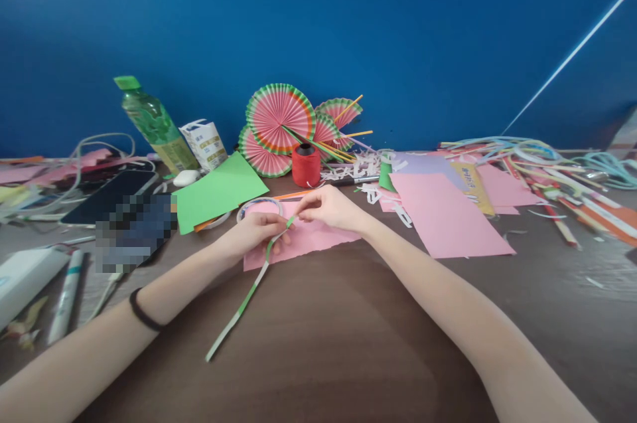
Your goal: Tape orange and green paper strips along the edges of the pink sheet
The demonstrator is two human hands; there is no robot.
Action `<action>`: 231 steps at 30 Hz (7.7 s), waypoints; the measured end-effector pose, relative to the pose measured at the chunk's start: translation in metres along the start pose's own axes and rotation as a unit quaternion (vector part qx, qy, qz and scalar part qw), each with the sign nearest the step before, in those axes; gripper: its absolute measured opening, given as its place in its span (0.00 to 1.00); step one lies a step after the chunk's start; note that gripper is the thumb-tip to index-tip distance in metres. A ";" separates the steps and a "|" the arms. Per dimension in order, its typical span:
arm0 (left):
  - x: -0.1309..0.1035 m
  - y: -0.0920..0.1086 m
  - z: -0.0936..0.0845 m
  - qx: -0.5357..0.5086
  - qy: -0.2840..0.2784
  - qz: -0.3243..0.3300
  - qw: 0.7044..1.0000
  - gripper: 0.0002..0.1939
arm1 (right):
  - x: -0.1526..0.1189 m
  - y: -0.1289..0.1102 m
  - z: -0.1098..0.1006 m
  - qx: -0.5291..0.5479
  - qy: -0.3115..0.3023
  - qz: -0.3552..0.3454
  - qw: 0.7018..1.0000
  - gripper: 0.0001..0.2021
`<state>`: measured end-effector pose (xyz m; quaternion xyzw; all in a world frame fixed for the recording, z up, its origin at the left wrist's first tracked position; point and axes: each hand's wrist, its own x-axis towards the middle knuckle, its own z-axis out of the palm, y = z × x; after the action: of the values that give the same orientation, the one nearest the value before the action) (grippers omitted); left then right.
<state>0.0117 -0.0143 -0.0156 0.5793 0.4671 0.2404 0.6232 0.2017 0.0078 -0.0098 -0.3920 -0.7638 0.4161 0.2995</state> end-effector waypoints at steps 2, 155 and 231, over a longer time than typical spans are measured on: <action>0.001 -0.001 0.000 -0.001 -0.004 0.002 1.000 0.06 | 0.000 0.000 0.000 -0.002 0.003 0.001 1.000 0.08; 0.006 -0.014 0.012 -0.067 0.091 0.063 0.992 0.04 | -0.007 0.019 0.047 -0.262 0.150 -0.158 0.940 0.09; 0.002 -0.015 0.015 -0.068 0.115 0.131 0.982 0.13 | -0.006 0.067 -0.052 -0.225 0.507 0.001 0.832 0.06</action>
<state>0.0222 -0.0234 -0.0323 0.5602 0.4379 0.4165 0.5665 0.2695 0.0467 -0.0445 -0.6056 -0.5768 -0.0235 0.5478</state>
